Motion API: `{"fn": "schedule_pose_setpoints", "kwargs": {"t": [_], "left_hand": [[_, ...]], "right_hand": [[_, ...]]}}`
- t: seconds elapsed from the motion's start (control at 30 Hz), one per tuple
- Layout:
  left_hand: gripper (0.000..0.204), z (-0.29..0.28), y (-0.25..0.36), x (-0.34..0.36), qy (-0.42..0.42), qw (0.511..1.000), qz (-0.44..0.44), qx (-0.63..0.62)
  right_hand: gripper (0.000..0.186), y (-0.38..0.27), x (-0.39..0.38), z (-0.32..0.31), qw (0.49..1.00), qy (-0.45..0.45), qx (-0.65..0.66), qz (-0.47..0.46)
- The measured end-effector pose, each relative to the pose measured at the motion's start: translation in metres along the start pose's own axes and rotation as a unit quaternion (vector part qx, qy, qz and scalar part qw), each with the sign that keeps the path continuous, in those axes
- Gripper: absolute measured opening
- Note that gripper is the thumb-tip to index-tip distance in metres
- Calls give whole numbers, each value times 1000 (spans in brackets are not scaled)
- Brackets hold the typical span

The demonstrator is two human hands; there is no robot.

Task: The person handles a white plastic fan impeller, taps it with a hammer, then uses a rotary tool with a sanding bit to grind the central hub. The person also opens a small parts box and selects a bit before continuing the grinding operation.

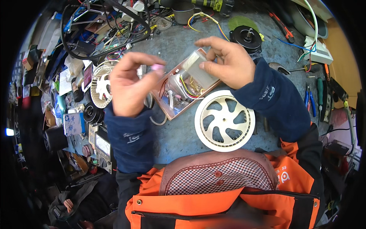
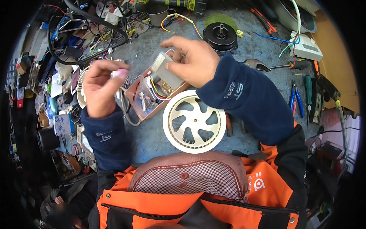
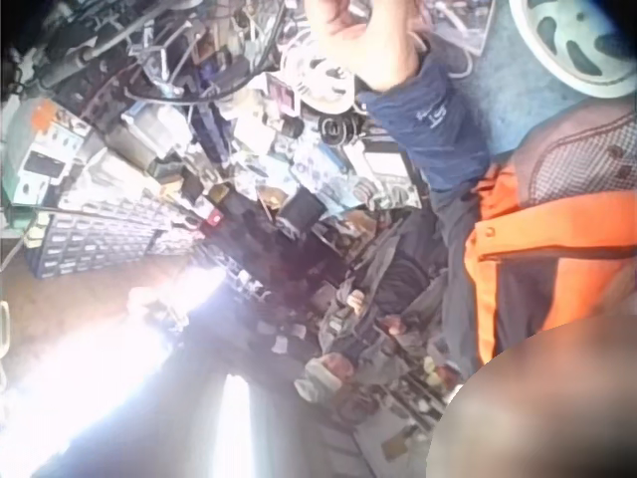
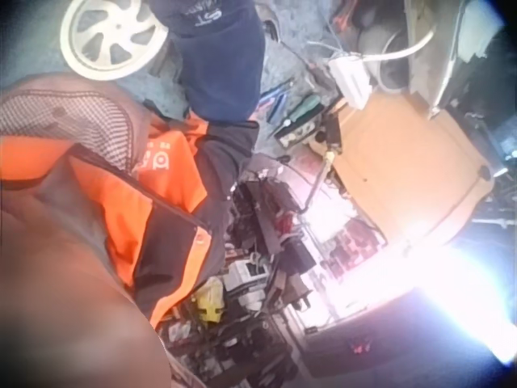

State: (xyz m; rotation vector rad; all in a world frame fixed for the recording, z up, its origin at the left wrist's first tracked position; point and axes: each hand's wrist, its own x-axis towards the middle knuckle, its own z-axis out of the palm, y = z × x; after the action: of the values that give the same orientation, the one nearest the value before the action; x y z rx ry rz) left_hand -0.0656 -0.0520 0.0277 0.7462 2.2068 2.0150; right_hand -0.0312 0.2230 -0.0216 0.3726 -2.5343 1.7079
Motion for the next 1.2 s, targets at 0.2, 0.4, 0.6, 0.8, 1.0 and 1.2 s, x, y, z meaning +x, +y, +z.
{"fn": "schedule_pose_setpoints", "kwargs": {"t": [0.2, 0.4, 0.6, 0.8, 1.0, 1.2], "left_hand": [[27, -17, 6, -33, -87, 980, -6, 179], [29, 45, -25, -31, -196, 879, 102, 423], [26, 29, -28, -36, -109, 927, 137, 332], [22, 17, -18, -35, -132, 891, 171, 399], [23, 38, -22, -39, -158, 873, 106, 449], [20, -7, -7, -35, 4, 978, 54, 202]], "right_hand": [[38, -20, -7, 8, 985, 10, -150, -78], [36, -22, -6, 9, 992, 40, -119, -35], [35, -13, -1, 1, 988, 138, -63, 2], [33, 7, 2, 1, 995, 48, 58, 63], [35, 0, -1, 9, 995, 43, 75, 49], [41, -33, -1, 3, 984, -29, 141, 103]]}}
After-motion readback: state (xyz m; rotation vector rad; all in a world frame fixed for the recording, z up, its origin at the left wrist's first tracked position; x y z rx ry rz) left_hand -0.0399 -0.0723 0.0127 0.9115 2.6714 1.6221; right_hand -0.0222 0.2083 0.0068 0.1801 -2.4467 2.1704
